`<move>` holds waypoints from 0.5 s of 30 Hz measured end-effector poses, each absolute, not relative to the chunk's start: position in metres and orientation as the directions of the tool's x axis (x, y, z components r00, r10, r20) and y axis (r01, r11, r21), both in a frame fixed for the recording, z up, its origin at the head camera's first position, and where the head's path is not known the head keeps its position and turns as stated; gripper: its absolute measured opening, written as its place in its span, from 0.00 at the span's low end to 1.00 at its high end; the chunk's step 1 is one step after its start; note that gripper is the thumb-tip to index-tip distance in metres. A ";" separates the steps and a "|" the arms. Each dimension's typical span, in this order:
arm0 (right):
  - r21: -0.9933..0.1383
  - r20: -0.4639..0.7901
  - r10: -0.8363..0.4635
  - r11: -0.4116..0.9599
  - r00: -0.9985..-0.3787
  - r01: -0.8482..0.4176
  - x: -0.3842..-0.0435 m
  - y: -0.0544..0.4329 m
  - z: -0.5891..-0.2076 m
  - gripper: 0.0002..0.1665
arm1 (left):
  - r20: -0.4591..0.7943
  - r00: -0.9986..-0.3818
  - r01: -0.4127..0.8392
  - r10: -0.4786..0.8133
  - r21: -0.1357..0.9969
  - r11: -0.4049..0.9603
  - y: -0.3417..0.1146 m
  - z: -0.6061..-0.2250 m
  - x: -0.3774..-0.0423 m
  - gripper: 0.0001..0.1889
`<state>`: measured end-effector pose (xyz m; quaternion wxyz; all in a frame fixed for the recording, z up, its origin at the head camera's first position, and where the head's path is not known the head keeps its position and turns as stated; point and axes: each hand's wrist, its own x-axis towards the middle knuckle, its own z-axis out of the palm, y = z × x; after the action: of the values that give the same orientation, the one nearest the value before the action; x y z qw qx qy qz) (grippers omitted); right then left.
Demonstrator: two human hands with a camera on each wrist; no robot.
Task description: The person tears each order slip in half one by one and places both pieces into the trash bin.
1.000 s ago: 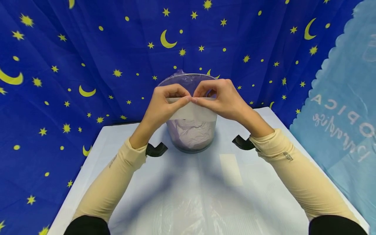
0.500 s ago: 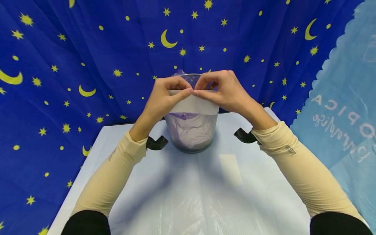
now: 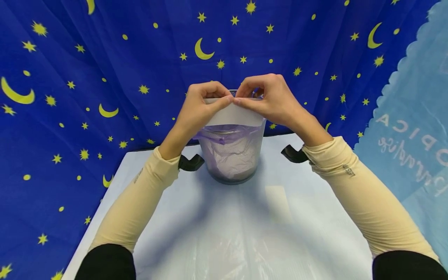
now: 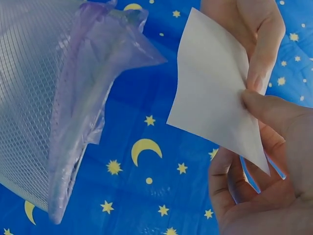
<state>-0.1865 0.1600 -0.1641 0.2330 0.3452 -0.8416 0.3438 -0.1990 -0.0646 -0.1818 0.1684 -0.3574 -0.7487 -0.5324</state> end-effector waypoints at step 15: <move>-0.410 0.640 -0.390 0.555 -0.662 -0.723 -0.198 0.159 -0.159 0.11 | 0.628 -0.711 0.694 0.318 0.701 0.166 -0.061 -0.177 -0.210 0.05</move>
<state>-0.1982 0.1590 -0.1592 0.2465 0.3289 -0.8467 0.3378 -0.2102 -0.0607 -0.1773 0.1711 -0.3398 -0.7443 -0.5489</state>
